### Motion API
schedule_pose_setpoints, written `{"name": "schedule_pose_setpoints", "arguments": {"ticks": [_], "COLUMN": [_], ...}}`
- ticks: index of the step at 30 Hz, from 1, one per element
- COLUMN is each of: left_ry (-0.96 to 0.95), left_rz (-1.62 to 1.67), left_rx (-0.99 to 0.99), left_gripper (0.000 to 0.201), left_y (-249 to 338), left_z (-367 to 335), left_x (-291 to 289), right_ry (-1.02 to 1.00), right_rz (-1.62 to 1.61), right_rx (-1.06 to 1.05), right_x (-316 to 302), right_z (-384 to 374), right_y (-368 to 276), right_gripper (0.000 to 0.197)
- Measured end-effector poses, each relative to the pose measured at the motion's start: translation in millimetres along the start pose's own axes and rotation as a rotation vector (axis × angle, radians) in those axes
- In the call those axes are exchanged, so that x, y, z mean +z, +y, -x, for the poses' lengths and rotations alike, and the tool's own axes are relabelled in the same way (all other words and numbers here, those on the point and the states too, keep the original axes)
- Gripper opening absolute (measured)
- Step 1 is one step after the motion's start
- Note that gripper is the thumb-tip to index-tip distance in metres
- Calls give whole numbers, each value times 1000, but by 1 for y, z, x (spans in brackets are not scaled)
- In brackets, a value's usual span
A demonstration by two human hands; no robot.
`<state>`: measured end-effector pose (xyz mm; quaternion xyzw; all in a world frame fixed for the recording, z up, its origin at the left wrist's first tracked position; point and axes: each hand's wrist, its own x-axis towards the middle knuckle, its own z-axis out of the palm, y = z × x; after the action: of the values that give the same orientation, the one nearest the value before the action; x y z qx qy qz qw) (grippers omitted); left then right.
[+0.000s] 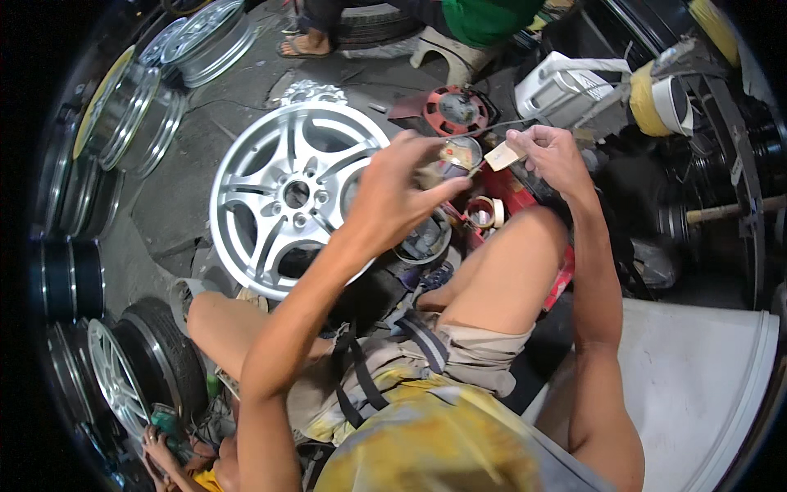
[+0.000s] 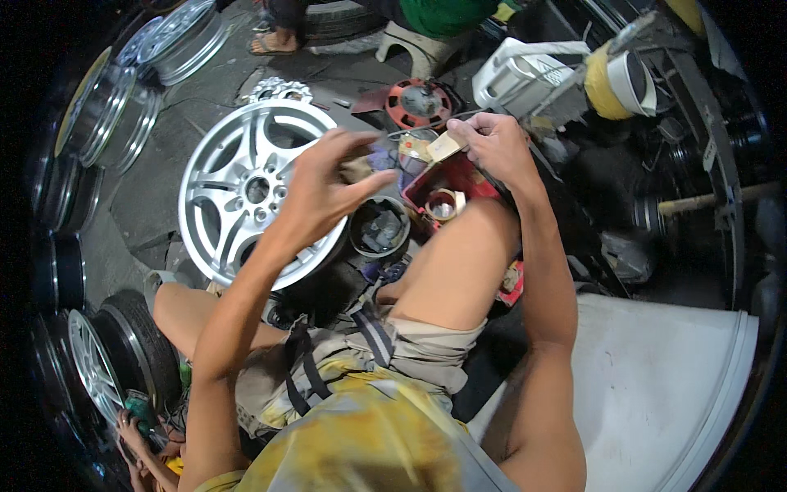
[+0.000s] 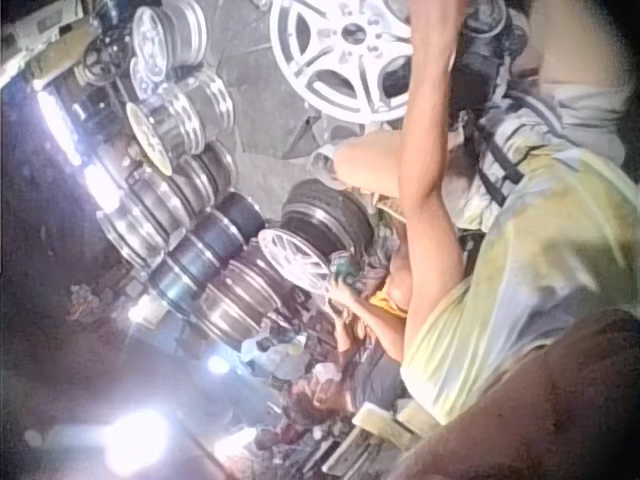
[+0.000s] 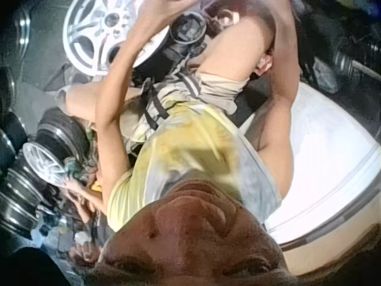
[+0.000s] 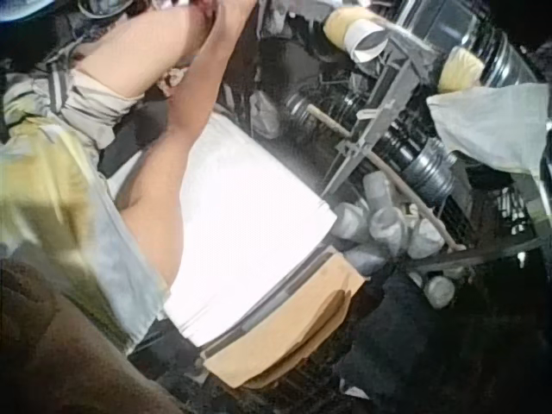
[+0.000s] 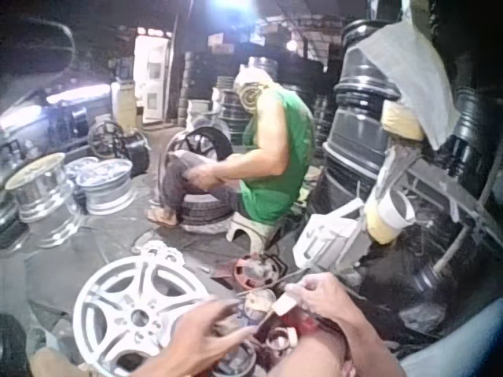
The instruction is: The person sits on the floor and scrubs a silver car rim with a cloth. They wipe the spokes and the central hub area repeatedly, occasionally reaching for a container of supplies. The person continues to clean the rim surface with a cloth.
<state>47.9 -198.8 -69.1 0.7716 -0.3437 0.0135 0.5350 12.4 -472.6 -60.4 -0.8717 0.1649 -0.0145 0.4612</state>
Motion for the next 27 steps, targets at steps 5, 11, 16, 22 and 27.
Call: {"name": "schedule_pose_setpoints", "arguments": {"ticks": [5, 11, 16, 22, 27], "left_ry": [-32, -48, -66, -47, -107], "left_rz": [-303, 558, 707, 718, 801], "left_rx": [88, -515, -661, -695, -696], "left_gripper": [36, 26, 27, 30, 24], "left_y": [-31, -61, -59, -49, -51], "left_z": [-26, -20, -16, -18, -9], "left_x": [48, 39, 37, 49, 58], "right_ry": [-217, -359, -212, -157, -129], "right_rz": [-253, -743, -629, -539, -426], "right_rx": [50, 24, -116, -154, -229], "right_x": [38, 55, 64, 57, 50], "right_z": [-14, -12, -2, 1, 6], "right_y": [-21, 3, 1, 6, 20], "right_gripper": [38, 40, 29, 19, 22]}}
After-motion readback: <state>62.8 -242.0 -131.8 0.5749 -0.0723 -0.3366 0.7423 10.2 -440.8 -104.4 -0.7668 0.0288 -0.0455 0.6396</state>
